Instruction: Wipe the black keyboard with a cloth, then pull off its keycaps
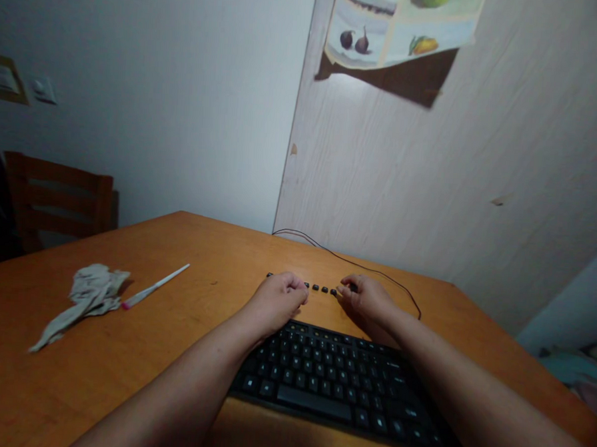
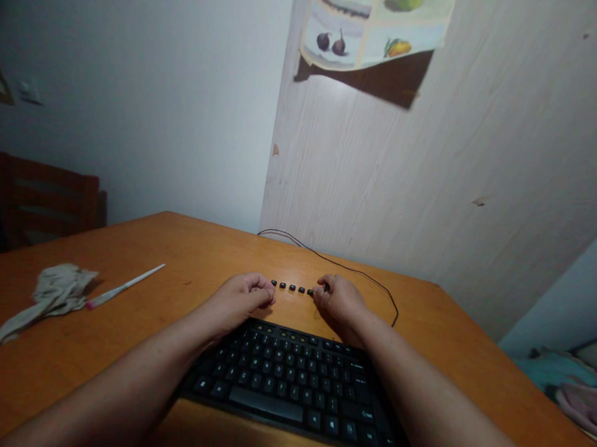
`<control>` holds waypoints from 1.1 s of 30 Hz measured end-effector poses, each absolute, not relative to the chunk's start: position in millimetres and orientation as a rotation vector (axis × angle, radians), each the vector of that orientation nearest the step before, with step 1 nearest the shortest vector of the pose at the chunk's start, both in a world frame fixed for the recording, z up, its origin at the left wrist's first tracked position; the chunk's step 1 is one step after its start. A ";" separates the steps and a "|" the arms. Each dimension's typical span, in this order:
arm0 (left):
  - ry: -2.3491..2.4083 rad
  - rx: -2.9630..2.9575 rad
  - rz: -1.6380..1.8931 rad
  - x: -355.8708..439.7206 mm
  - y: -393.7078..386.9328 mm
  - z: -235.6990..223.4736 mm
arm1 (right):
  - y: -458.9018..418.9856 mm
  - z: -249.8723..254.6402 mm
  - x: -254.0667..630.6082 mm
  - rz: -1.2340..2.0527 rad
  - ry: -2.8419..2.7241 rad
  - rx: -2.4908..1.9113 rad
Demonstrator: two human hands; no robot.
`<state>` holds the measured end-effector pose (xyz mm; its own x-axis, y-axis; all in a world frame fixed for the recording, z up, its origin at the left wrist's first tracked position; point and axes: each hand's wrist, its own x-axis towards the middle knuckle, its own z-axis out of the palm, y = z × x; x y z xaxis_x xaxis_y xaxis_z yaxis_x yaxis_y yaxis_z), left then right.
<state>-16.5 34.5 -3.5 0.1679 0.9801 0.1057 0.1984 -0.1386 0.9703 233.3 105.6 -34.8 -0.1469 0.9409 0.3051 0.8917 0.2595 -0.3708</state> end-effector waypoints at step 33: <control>1.281 2.210 0.658 -12.4 30.9 -14.9 | -1.0 -7.0 212.4 1.002 -1.545 -1.482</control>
